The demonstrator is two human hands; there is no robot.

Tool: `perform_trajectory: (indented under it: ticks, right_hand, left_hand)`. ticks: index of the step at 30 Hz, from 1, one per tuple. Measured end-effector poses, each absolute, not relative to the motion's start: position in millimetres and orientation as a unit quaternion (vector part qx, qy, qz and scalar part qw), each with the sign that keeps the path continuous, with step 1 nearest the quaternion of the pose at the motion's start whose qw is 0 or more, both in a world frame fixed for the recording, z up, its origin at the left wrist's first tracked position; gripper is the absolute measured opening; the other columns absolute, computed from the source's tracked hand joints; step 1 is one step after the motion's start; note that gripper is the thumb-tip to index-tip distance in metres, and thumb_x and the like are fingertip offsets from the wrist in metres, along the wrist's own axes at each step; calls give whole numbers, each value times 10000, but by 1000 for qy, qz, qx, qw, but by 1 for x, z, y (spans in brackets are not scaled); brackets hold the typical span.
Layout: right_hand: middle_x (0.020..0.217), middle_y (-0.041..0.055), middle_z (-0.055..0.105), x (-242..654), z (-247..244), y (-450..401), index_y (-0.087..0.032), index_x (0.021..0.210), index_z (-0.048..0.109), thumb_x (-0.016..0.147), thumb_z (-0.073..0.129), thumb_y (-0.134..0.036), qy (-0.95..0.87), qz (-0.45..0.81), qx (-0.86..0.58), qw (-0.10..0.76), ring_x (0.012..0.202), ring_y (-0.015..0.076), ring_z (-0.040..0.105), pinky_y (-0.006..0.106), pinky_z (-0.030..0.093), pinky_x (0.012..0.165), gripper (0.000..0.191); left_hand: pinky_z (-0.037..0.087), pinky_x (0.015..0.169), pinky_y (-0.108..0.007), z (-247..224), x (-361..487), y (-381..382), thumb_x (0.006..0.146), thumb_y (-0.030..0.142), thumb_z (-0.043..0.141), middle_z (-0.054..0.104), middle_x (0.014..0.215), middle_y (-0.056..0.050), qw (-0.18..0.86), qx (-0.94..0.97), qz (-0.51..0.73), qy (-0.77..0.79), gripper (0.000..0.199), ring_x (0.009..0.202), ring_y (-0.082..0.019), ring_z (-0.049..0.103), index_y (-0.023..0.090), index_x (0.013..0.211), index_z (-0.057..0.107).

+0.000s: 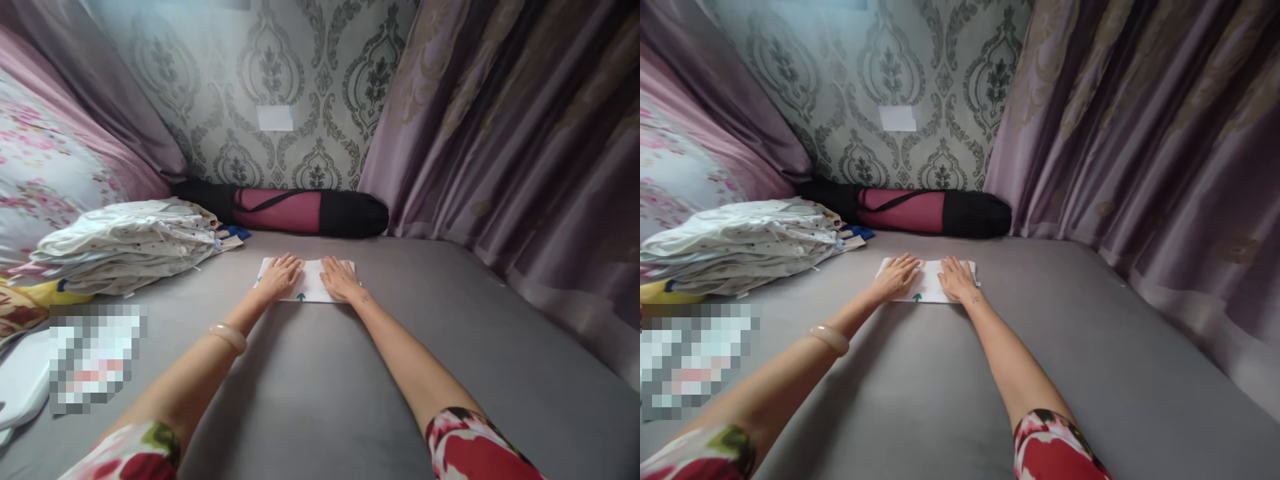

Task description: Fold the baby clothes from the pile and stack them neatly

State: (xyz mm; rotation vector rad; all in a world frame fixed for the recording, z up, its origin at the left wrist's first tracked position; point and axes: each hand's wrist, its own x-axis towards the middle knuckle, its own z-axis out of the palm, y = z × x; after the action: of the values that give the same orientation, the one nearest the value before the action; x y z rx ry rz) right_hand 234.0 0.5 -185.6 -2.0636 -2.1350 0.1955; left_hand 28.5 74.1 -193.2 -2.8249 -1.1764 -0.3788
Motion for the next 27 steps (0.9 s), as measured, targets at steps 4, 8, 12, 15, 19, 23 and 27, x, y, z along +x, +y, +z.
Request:
perform_trajectory:
  ticks: [4,8,12,15,19,23,27]
  right_hand:
    - [1580,66,255,223,-198,14,-155,1503,310,994,209,-388,-736,74,-667,88,1469,226,146,476,59,1183,568]
    - [1586,42,241,226,-204,18,-184,1510,294,998,202,-380,-731,95,-668,100,1473,202,123,459,62,1185,556]
    - [1587,60,233,237,-197,21,-163,1513,286,1006,151,-406,-717,146,-674,103,1474,196,124,437,75,1186,578]
    - [1589,110,209,248,-197,19,-93,1510,270,1005,142,-424,-682,104,-714,120,1476,213,113,418,68,1188,617]
    - [1577,148,230,257,-208,11,-40,1498,275,1001,187,-409,-660,65,-742,101,1470,245,133,414,71,1186,624]
    - [1552,156,299,262,-209,14,-61,1471,334,1002,218,-405,-670,73,-733,94,1450,261,201,439,118,1171,593]
    - [1415,144,495,274,-196,27,-144,1367,483,998,259,-321,-678,78,-725,93,1332,256,405,485,202,1126,466]
  left_hand:
    - [217,1153,-493,-211,45,86,996,370,237,407,1509,-92,-15,-929,-88,-360,506,1430,-270,286,179,1424,426]
    - [200,1156,-505,-220,40,93,997,381,218,345,1544,-80,-50,-924,-82,-371,521,1449,-268,239,204,1465,365]
    - [219,1149,-498,-207,35,96,992,411,237,338,1547,-95,-78,-924,-67,-368,524,1447,-264,247,209,1454,382]
    - [197,1154,-508,-199,28,98,994,400,226,350,1536,-127,-56,-903,-79,-420,528,1444,-270,255,178,1436,409]
    - [198,1152,-516,-205,16,99,993,408,211,368,1521,-152,-46,-889,-68,-451,557,1434,-277,277,142,1454,376]
    - [203,1141,-534,-210,13,108,989,439,203,400,1505,-140,-60,-892,-64,-444,549,1415,-271,316,178,1430,401]
    - [222,1105,-590,-202,12,132,949,279,281,537,1385,-151,-72,-889,-46,-451,439,1296,-270,472,201,1299,535]
